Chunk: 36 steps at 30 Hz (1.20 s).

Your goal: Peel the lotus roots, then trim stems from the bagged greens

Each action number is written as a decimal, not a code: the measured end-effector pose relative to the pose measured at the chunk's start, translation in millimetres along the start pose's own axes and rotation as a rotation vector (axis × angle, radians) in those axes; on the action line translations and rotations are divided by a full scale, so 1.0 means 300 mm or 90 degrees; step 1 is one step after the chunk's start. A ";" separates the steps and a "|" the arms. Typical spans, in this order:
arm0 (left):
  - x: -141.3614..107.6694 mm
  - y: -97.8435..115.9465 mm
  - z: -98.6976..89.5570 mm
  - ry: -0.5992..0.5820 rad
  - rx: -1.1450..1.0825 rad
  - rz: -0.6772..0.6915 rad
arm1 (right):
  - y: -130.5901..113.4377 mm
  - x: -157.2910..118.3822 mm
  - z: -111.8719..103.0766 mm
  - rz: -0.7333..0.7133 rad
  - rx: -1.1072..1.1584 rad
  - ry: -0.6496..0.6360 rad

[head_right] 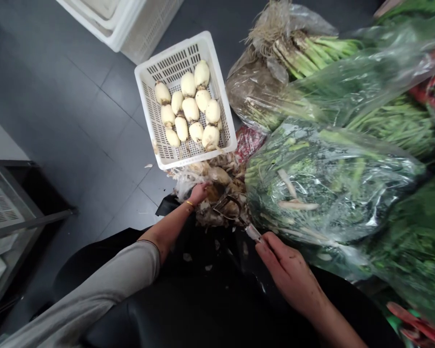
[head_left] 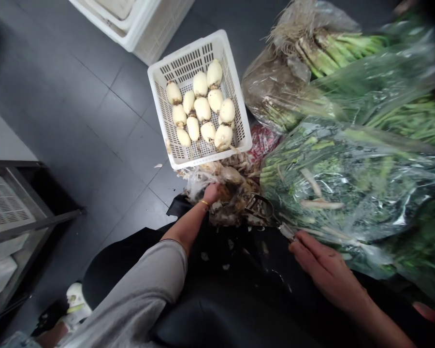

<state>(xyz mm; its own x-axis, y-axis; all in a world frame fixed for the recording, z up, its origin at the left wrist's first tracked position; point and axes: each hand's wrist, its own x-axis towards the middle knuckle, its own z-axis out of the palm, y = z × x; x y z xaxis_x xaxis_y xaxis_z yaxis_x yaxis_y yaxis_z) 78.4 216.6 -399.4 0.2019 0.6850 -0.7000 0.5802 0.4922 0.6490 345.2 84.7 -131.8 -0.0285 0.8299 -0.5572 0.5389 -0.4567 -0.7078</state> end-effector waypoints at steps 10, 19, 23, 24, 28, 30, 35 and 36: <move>0.244 0.143 -0.055 -0.067 0.565 0.224 | -0.043 0.042 -0.006 0.021 -0.042 -0.044; 0.074 0.137 -0.201 -0.204 0.628 0.158 | -0.065 0.032 -0.016 -0.024 -0.028 -0.050; -0.039 0.164 -0.213 -0.197 0.658 0.107 | -0.069 0.017 -0.008 -0.065 -0.030 -0.013; -0.059 0.175 -0.212 -0.178 0.664 0.109 | -0.066 0.013 -0.005 -0.072 -0.034 -0.006; -0.099 0.261 -0.203 -0.151 0.674 0.157 | -0.055 -0.004 0.001 -0.087 -0.063 0.025; -0.093 0.339 -0.185 -0.173 0.683 0.160 | -0.058 -0.013 -0.001 -0.099 -0.060 0.039; 0.013 0.561 -0.099 -0.075 0.686 0.206 | -0.053 -0.027 -0.009 -0.124 -0.054 0.048; 0.048 0.591 -0.086 -0.028 0.677 0.228 | -0.044 -0.025 -0.009 -0.119 -0.055 0.050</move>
<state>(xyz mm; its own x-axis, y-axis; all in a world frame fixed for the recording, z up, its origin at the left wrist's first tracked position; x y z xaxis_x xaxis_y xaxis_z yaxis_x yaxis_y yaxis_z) 163.9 327.6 -286.6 0.5079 0.6649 -0.5477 0.8572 -0.4529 0.2451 340.6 85.2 -117.0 -0.0709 0.9216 -0.3817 0.6005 -0.2661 -0.7540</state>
